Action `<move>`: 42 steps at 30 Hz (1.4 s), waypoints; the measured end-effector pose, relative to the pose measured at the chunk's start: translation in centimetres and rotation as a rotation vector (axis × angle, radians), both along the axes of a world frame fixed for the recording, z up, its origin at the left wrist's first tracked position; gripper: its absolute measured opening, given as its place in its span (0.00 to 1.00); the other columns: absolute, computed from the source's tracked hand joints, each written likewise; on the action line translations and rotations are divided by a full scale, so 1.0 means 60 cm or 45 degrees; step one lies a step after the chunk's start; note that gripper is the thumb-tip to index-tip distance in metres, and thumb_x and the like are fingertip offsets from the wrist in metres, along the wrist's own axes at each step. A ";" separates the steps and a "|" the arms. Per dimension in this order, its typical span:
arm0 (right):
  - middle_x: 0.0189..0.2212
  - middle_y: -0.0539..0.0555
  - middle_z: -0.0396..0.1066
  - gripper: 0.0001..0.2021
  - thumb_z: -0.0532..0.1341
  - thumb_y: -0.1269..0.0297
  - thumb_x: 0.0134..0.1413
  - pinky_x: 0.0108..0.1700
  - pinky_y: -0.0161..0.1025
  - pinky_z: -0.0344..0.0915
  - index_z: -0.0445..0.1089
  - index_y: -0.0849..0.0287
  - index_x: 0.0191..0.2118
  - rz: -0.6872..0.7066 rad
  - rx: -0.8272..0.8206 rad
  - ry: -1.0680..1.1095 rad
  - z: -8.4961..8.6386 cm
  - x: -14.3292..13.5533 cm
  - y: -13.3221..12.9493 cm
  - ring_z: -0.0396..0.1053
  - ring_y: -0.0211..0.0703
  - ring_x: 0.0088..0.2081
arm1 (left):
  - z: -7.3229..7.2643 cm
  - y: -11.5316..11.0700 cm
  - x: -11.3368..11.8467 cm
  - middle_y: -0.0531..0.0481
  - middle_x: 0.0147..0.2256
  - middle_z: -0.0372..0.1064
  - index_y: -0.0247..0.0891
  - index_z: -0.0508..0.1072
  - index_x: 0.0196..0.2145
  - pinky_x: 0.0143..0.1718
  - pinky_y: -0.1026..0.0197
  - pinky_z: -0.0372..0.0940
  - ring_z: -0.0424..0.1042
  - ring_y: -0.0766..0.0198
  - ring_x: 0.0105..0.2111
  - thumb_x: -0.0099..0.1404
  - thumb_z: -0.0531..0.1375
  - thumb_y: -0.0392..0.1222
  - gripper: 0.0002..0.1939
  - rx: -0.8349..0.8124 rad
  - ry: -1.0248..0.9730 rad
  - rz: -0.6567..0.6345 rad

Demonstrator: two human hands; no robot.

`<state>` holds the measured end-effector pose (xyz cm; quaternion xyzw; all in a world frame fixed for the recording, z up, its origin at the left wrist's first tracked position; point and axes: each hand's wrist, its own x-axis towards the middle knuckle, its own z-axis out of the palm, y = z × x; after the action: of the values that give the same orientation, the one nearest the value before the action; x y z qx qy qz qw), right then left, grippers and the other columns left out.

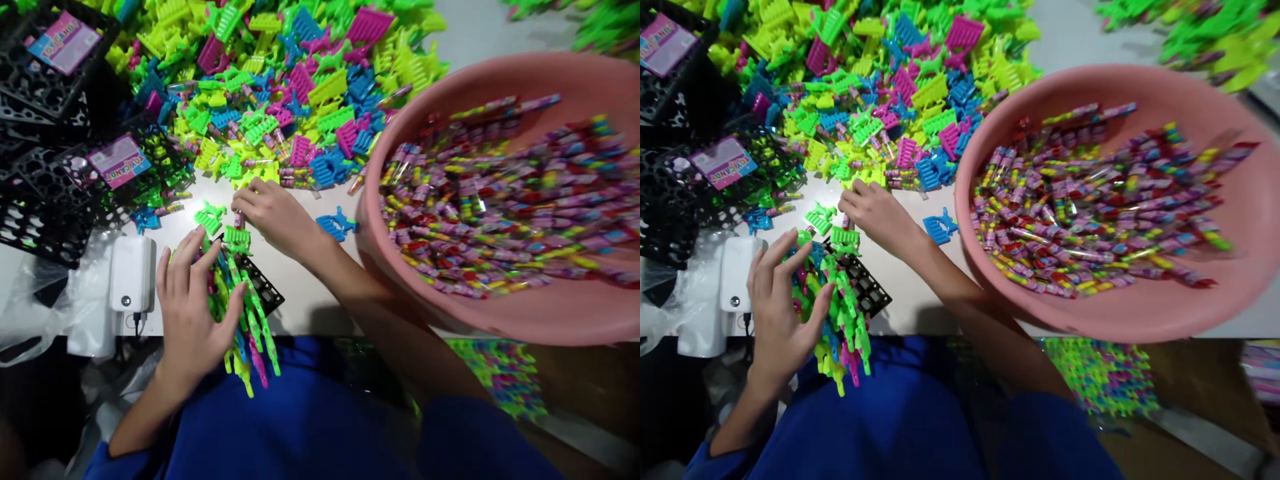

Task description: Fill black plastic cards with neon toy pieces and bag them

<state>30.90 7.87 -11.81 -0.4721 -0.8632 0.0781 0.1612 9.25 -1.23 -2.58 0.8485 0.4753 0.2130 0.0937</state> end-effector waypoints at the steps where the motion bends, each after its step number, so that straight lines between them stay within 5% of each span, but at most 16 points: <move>1: 0.53 0.65 0.78 0.12 0.55 0.76 0.75 0.54 0.54 0.69 0.74 0.64 0.53 -0.018 0.007 -0.005 0.004 0.005 -0.007 0.69 0.61 0.57 | 0.000 0.000 0.000 0.35 0.70 0.66 0.39 0.66 0.68 0.79 0.42 0.47 0.63 0.49 0.74 0.77 0.63 0.46 0.26 -0.001 0.004 -0.001; 5: 0.54 0.66 0.76 0.14 0.53 0.78 0.74 0.52 0.49 0.71 0.74 0.65 0.53 -0.190 -0.062 0.107 0.023 0.037 -0.063 0.72 0.57 0.56 | 0.002 0.000 -0.001 0.35 0.71 0.65 0.40 0.66 0.68 0.79 0.41 0.47 0.62 0.48 0.74 0.77 0.63 0.46 0.27 -0.024 0.010 0.009; 9: 0.48 0.60 0.78 0.11 0.56 0.73 0.74 0.46 0.45 0.73 0.75 0.59 0.51 -0.452 -0.263 0.524 0.025 0.052 -0.134 0.77 0.52 0.46 | 0.005 0.001 0.000 0.35 0.71 0.65 0.40 0.66 0.69 0.79 0.42 0.47 0.61 0.48 0.75 0.76 0.64 0.44 0.27 -0.044 0.009 0.001; 13: 0.43 0.55 0.80 0.06 0.60 0.64 0.74 0.40 0.42 0.77 0.74 0.55 0.48 -0.644 -0.554 1.197 0.006 0.026 -0.198 0.79 0.47 0.40 | 0.007 0.002 0.002 0.35 0.71 0.64 0.42 0.65 0.70 0.79 0.41 0.47 0.61 0.48 0.75 0.76 0.64 0.44 0.28 -0.062 0.022 0.012; 16: 0.48 0.55 0.80 0.04 0.62 0.62 0.74 0.46 0.44 0.79 0.74 0.54 0.47 -0.708 -0.596 1.347 -0.001 -0.001 -0.237 0.80 0.47 0.46 | 0.009 0.002 0.002 0.35 0.71 0.64 0.42 0.65 0.70 0.79 0.41 0.47 0.60 0.48 0.75 0.75 0.64 0.44 0.29 -0.084 0.039 0.013; 19: 0.47 0.56 0.79 0.02 0.63 0.65 0.73 0.52 0.46 0.79 0.74 0.53 0.46 -0.686 -0.518 1.352 0.001 -0.022 -0.264 0.79 0.48 0.49 | 0.012 0.002 0.004 0.35 0.71 0.64 0.41 0.65 0.70 0.79 0.41 0.47 0.61 0.48 0.75 0.75 0.64 0.43 0.29 -0.092 0.043 0.014; 28: 0.41 0.52 0.79 0.12 0.57 0.76 0.72 0.44 0.40 0.78 0.70 0.51 0.51 -0.528 -0.428 1.165 -0.010 -0.062 -0.292 0.81 0.46 0.41 | 0.012 0.001 0.003 0.34 0.71 0.64 0.39 0.65 0.70 0.79 0.43 0.47 0.60 0.47 0.75 0.74 0.64 0.42 0.30 -0.108 0.039 0.005; 35: 0.40 0.57 0.77 0.11 0.52 0.72 0.77 0.43 0.46 0.73 0.70 0.57 0.53 -0.311 -0.214 0.840 0.000 -0.054 -0.287 0.74 0.51 0.40 | 0.010 0.000 0.006 0.35 0.71 0.65 0.39 0.66 0.69 0.78 0.43 0.47 0.62 0.48 0.74 0.75 0.64 0.43 0.28 -0.101 0.026 0.010; 42: 0.35 0.57 0.76 0.11 0.53 0.76 0.76 0.43 0.45 0.72 0.71 0.58 0.47 -0.307 -0.139 0.554 0.007 -0.068 -0.275 0.72 0.50 0.38 | 0.008 -0.001 0.005 0.35 0.71 0.64 0.42 0.64 0.70 0.78 0.40 0.46 0.61 0.45 0.74 0.75 0.63 0.47 0.29 -0.121 0.036 0.009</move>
<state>26.80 -8.62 -11.42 -0.5518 -0.7400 0.2046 0.3257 9.56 -1.32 -2.12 0.8444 0.4891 0.1784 0.1263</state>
